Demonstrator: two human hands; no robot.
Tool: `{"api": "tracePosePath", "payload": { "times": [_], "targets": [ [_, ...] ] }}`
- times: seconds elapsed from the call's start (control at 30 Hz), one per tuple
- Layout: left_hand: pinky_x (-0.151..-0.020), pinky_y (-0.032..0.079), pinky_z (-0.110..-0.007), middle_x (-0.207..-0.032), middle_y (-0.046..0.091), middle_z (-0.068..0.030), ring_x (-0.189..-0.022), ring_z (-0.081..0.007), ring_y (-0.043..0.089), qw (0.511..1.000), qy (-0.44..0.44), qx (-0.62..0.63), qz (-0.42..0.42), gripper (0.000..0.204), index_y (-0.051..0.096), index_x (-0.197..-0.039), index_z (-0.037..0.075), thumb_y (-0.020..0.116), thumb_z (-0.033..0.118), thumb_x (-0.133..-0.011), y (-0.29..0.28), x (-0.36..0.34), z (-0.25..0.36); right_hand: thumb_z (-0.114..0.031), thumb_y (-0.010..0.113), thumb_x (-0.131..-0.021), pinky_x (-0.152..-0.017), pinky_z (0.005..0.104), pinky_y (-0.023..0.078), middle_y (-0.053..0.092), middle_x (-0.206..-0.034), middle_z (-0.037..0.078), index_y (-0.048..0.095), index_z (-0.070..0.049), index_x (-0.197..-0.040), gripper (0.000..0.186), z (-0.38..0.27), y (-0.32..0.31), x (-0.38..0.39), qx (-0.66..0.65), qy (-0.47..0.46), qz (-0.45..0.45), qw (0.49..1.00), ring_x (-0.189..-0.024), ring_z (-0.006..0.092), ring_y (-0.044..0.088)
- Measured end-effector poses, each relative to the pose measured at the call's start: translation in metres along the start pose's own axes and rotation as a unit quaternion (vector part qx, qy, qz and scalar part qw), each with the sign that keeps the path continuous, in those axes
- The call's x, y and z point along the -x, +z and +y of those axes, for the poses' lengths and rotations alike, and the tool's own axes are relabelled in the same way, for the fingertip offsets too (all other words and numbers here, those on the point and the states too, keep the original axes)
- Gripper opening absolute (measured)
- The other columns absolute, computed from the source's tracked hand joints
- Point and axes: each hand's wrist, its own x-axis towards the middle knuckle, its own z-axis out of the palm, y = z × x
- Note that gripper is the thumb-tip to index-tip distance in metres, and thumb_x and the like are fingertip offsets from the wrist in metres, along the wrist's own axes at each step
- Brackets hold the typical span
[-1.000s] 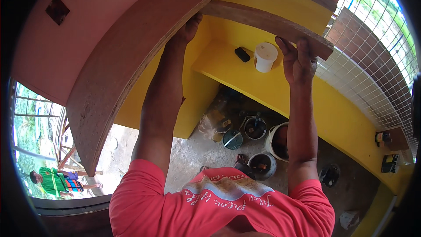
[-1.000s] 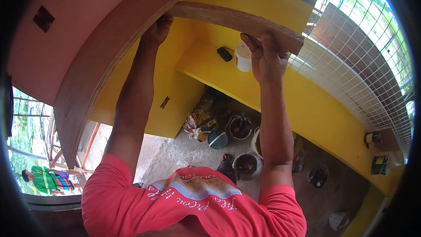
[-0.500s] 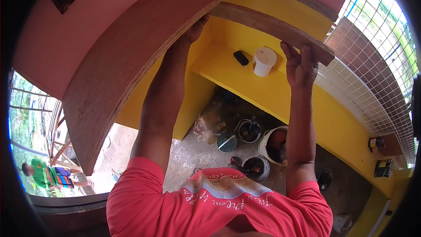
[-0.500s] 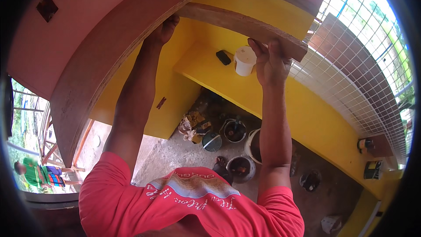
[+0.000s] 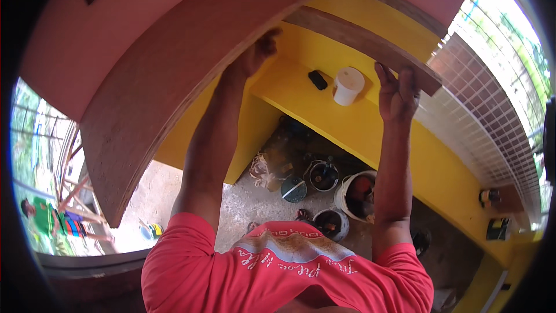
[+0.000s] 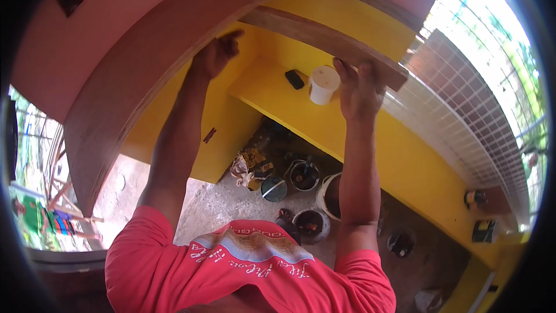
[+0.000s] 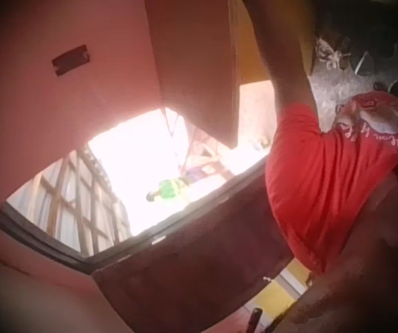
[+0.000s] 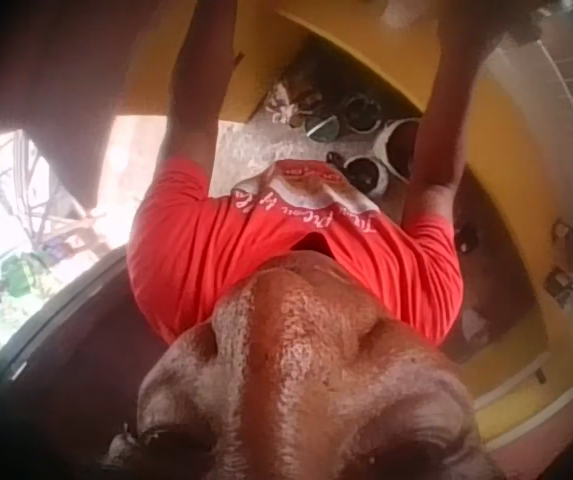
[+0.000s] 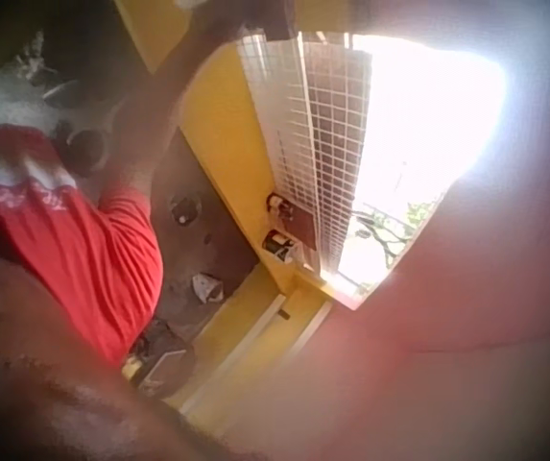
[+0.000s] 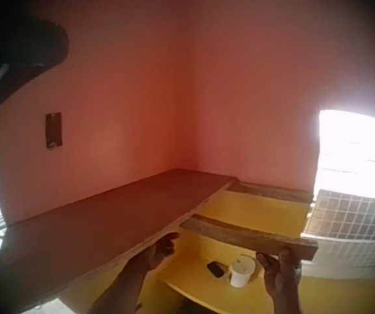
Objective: The person measures and marks a wooden board against a shelf using a pencil and a square ruler. Then, the person cuts the board with a hand saw and fits the cut wooden pieces onto the shelf.
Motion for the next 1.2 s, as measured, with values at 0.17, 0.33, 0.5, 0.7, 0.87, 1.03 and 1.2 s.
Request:
{"api": "tracePosePath", "payload": {
  "times": [0.17,0.33,0.5,0.7,0.87,1.03,1.2],
  "targets": [
    [-0.062,0.051,-0.027,-0.095,0.068,-0.0136,-0.068,-0.0125,0.06,0.943,-0.166,-0.259,0.126,0.03,0.057,-0.114,0.003,0.051,0.029,-0.099,0.006,0.143,-0.006,-0.028,0.06,-0.095,-0.101,0.0436,0.051,0.051,-0.133,0.013,0.045,-0.004,-0.134,0.048,-0.007,-0.027,-0.001,0.08,-0.012,-0.009,0.997,-0.116,0.0298,0.057],
    [-0.063,0.05,-0.028,-0.094,0.068,-0.0136,-0.07,-0.0144,0.06,0.941,-0.083,-0.316,0.091,0.043,0.061,-0.109,-0.001,0.067,0.037,-0.089,-0.022,0.31,0.041,-0.027,0.062,-0.094,-0.099,0.0422,0.052,0.051,-0.133,0.015,0.046,-0.002,-0.132,0.047,-0.008,-0.025,-0.007,0.085,-0.031,-0.061,0.994,-0.118,0.0313,0.055],
    [-0.063,0.053,-0.031,-0.095,0.067,-0.0169,-0.077,-0.0211,0.065,0.98,0.06,-0.176,0.072,0.068,0.059,-0.113,-0.001,0.063,0.059,-0.084,0.0,0.378,0.095,-0.026,0.061,-0.094,-0.099,0.0414,0.052,0.052,-0.132,0.014,0.046,-0.003,-0.133,0.047,-0.005,-0.023,-0.007,0.073,-0.032,-0.057,0.995,-0.117,0.03,0.056],
    [-0.065,0.049,-0.029,-0.098,0.066,-0.0156,-0.076,-0.0166,0.062,0.964,-0.079,-0.205,0.153,0.061,0.055,-0.12,0.001,0.047,0.056,-0.095,0.001,0.281,0.057,-0.025,0.06,-0.095,-0.098,0.0429,0.053,0.053,-0.13,0.013,0.047,-0.007,-0.133,0.044,0.002,-0.026,-0.008,0.036,-0.012,-0.056,0.998,-0.117,0.0276,0.057],
    [-0.064,0.051,-0.03,-0.1,0.068,-0.01,-0.075,-0.0143,0.062,0.96,-0.103,-0.219,0.142,0.059,0.052,-0.126,0.005,0.036,0.056,-0.099,0.041,0.128,0.0,-0.019,0.062,-0.094,-0.094,0.0429,0.055,0.054,-0.127,0.013,0.046,-0.007,-0.132,0.043,0.002,-0.004,-0.004,0.016,-0.013,-0.017,1.0,-0.115,0.0308,0.057],
    [-0.066,0.052,-0.034,-0.104,0.066,-0.0128,-0.076,-0.0178,0.061,0.972,-0.157,-0.154,0.085,0.05,0.044,-0.131,0.007,0.041,0.044,-0.097,0.082,0.071,-0.035,-0.021,0.059,-0.096,-0.1,0.0432,0.052,0.052,-0.129,0.017,0.045,-0.001,-0.132,0.044,-0.004,-0.03,-0.007,0.067,-0.014,-0.01,0.998,-0.116,0.0319,0.056],
    [-0.08,0.052,-0.041,-0.127,0.054,-0.015,-0.093,-0.0222,0.056,0.975,-0.081,-0.152,0.138,0.055,0.034,-0.139,0.009,0.04,0.046,-0.098,0.119,0.049,-0.029,-0.023,0.061,-0.094,-0.098,0.0379,0.052,0.05,-0.124,0.018,0.041,0.003,-0.13,0.048,-0.01,0.0,0.002,0.099,-0.021,0.043,0.994,-0.114,0.0294,0.055]
  ]
}}
